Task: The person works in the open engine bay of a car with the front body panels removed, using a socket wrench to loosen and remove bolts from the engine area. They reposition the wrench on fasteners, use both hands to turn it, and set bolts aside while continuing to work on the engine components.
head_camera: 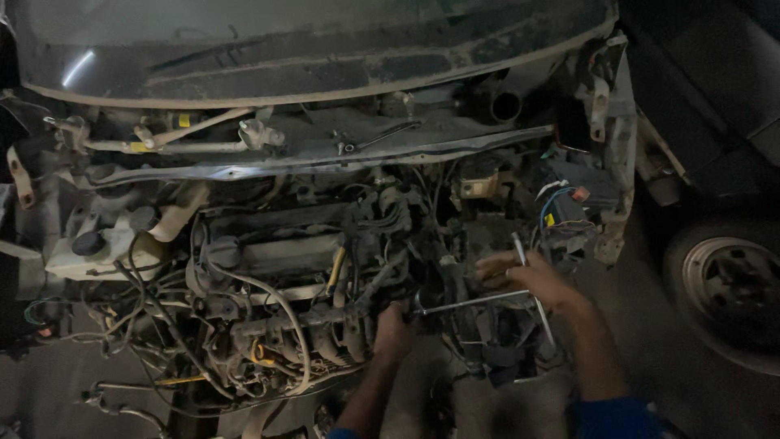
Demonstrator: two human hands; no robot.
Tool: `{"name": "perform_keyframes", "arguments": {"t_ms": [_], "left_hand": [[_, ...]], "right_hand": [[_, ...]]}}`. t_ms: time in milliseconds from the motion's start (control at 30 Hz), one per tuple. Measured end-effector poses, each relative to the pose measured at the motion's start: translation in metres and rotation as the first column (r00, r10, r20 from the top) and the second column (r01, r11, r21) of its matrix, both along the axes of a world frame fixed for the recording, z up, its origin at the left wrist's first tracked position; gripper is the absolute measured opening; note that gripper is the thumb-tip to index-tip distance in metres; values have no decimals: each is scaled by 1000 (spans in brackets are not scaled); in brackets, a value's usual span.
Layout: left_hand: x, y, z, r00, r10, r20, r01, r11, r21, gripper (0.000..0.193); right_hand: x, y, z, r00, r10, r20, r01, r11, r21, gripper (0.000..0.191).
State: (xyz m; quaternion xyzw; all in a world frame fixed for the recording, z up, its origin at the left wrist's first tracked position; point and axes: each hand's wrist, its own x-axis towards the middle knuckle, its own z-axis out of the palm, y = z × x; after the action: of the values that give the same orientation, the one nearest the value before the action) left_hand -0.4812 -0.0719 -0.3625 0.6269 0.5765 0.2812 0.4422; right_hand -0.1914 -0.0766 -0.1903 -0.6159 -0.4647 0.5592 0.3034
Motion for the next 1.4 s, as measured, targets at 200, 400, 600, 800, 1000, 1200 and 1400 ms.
{"name": "perform_keyframes", "arguments": {"t_ms": [200,400,600,800,1000,1200,1400], "left_hand": [[19,6,0,997,-22,-75,9,985,-170,39],[26,6,-16,993,-22,-117,12,997,-82,39],[21,12,-15,998,-1,-58,-2,999,-54,34],[15,20,-12,999,25,-42,-28,997,-71,36],[31,20,-15,1000,27,-15,-25,988,155,38],[28,-6,-14,994,-42,-97,29,991,-130,26],[16,-17,-18,998,30,59,-28,999,-23,29]], "right_hand": [[-47,-1,-15,668,-721,184,524,631,572,42],[-45,5,-68,364,-435,-823,931,167,324,28],[-3,19,-69,368,-456,-810,684,723,-96,21],[6,21,-7,987,-132,87,124,988,87,30],[-32,10,-19,732,-541,414,82,673,735,31],[-57,-7,-68,402,-575,-712,912,185,366,33],[-34,-16,-54,385,-363,-848,759,647,68,30]]}}
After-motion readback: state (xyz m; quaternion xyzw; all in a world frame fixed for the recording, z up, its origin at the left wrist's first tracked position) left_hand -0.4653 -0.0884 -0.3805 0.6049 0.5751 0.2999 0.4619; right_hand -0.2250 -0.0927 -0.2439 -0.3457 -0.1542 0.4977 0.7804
